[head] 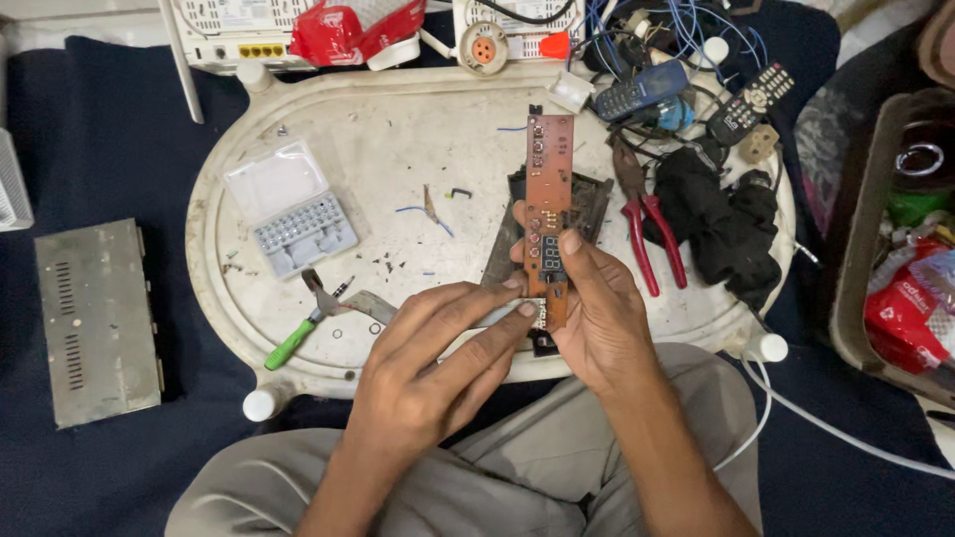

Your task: The person disassembles a small electronic device, removes a circuit board with a digital display, and manipulates a ribbon cable. They then reinsert the circuit board into the device casing and appear to reconnect the cable.

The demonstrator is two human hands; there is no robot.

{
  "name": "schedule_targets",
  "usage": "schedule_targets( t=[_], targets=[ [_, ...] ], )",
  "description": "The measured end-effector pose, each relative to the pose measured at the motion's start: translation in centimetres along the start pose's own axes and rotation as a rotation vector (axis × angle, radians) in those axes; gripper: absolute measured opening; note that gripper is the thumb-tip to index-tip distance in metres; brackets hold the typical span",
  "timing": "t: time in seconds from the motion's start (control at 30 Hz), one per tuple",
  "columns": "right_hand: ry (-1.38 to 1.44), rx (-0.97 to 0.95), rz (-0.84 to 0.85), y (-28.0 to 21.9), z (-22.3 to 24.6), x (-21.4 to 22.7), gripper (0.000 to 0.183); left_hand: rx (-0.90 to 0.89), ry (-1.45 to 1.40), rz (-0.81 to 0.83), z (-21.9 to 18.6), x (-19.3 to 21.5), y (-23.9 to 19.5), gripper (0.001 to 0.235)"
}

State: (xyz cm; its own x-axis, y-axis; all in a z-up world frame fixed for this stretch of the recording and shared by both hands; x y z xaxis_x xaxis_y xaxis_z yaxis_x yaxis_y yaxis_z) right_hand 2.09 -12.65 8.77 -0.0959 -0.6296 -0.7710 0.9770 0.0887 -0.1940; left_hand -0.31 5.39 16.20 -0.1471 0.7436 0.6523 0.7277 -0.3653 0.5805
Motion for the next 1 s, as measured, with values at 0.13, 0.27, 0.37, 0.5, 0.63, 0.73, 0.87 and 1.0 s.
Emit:
schedule_targets(
  t=[0.13, 0.27, 0.37, 0.5, 0.63, 0.73, 0.87, 1.0],
  targets=[
    [-0.064, 0.015, -0.002, 0.4, -0.3, -0.2, 0.046, 0.112, -0.034, -0.022, 0.1, -0.3, -0.5, 0.028],
    [-0.197, 0.073, -0.010, 0.2, -1.0, -0.3, 0.038, 0.399, -0.184, -0.035, 0.6, -1.6, -1.8, 0.023],
    [-0.359, 0.104, -0.051, 0.0, -1.6, -0.3, 0.035, 0.606, -0.349, 0.005, 2.0, -2.9, -2.7, 0.023],
    [-0.496, 0.036, -0.101, 0.1, -2.6, 0.7, 0.035, 0.825, -0.613, 0.089, 4.2, -5.4, -3.8, 0.046],
    [-0.433, -0.076, -0.122, 0.9, -3.7, 2.2, 0.031, 0.982, -0.890, 0.188, 5.8, -8.1, -4.6, 0.056],
    [-0.375, -0.138, -0.170, 1.4, -4.2, 3.2, 0.029, 1.031, -0.949, 0.144, 5.7, -9.8, -5.0, 0.054],
    [-0.256, -0.202, -0.192, 1.5, -3.9, 3.6, 0.030, 1.073, -0.977, 0.091, 4.6, -11.8, -5.0, 0.041],
    [-0.109, -0.209, -0.226, 1.1, -3.0, 2.8, 0.041, 1.066, -0.984, 0.019, 4.1, -12.1, -4.5, 0.031]
  ],
)
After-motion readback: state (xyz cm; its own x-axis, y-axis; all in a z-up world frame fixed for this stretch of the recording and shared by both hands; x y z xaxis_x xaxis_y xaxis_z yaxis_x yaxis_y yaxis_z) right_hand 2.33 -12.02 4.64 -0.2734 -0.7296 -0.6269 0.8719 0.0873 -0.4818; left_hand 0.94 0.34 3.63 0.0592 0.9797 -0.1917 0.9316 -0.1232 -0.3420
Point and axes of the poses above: each hand's wrist, its own y-axis towards the middle knuckle, its own x-axis out of the back of the hand, z = x × y, the point moved 3 cm from there along y, towards the middle knuckle, and after that the axes turned 9 degrees about y, right-handed, at the moved point
